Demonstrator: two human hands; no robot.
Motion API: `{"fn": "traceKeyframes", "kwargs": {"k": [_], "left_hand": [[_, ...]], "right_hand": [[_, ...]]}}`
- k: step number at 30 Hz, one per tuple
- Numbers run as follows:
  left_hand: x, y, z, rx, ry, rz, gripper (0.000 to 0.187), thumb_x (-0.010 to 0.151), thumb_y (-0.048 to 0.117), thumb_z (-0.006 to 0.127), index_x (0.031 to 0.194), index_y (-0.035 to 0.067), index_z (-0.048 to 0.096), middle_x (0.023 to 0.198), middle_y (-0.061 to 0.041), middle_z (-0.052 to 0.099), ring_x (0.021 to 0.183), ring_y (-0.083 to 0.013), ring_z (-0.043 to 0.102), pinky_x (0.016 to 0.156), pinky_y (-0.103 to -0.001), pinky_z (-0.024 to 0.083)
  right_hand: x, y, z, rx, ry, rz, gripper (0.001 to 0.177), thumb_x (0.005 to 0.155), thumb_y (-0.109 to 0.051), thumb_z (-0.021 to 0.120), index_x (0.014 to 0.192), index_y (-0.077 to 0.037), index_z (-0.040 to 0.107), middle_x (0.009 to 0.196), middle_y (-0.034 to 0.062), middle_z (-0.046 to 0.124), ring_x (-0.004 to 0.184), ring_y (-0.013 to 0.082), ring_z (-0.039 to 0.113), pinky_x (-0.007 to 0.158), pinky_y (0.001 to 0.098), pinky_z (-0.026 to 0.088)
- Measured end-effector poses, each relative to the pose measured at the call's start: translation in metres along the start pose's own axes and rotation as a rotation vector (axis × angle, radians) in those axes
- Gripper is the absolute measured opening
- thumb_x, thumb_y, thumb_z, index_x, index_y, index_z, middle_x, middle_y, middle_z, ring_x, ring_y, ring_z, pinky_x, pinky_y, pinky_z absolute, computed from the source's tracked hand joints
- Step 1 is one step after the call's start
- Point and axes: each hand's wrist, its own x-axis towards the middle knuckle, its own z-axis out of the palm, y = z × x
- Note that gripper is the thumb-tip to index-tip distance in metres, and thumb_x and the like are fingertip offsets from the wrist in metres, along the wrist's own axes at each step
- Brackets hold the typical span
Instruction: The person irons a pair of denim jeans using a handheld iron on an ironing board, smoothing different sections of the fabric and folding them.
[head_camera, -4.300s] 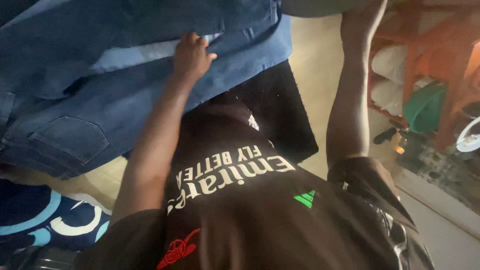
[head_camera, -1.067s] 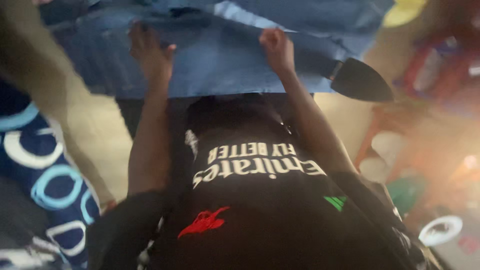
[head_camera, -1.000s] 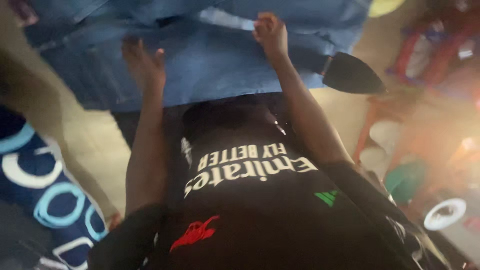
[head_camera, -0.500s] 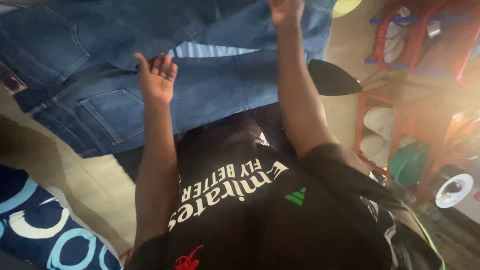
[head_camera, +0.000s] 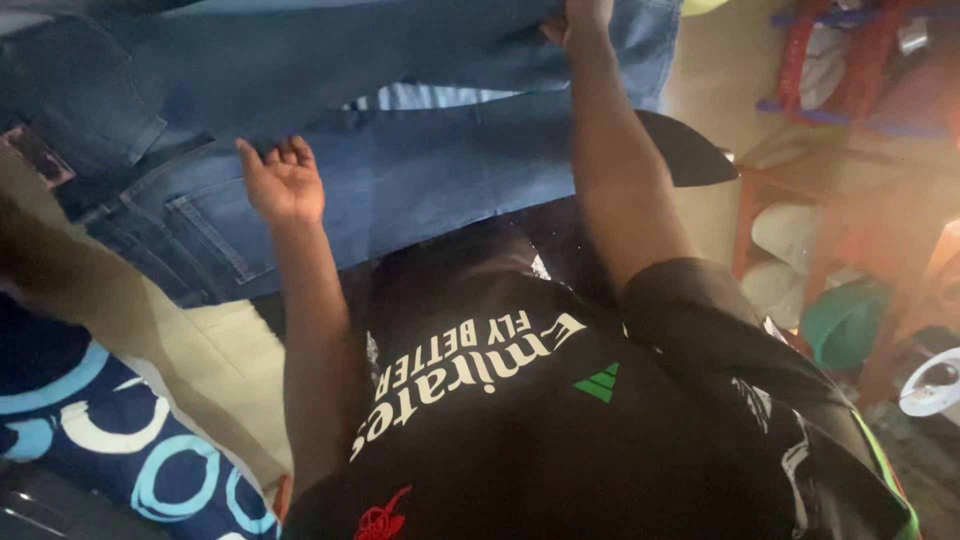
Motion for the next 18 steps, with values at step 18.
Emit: {"fn": "traceKeyframes", "kwargs": {"k": [18], "left_hand": [[0.002, -0.012, -0.026, 0.049, 0.148, -0.032, 0.019, 0.094, 0.018, 0.078, 0.096, 0.006, 0.064, 0.085, -0.007, 0.067, 0.082, -0.0199, 0.067, 0.073, -0.032, 0.054]], "right_hand": [[0.001, 0.008, -0.050, 0.177, 0.386, -0.405, 0.050, 0.101, -0.035, 0.068, 0.115, 0.011, 0.055, 0.092, 0.0092, 0.054, 0.083, 0.0196, 0.053, 0.070, 0.0432, 0.046]]}}
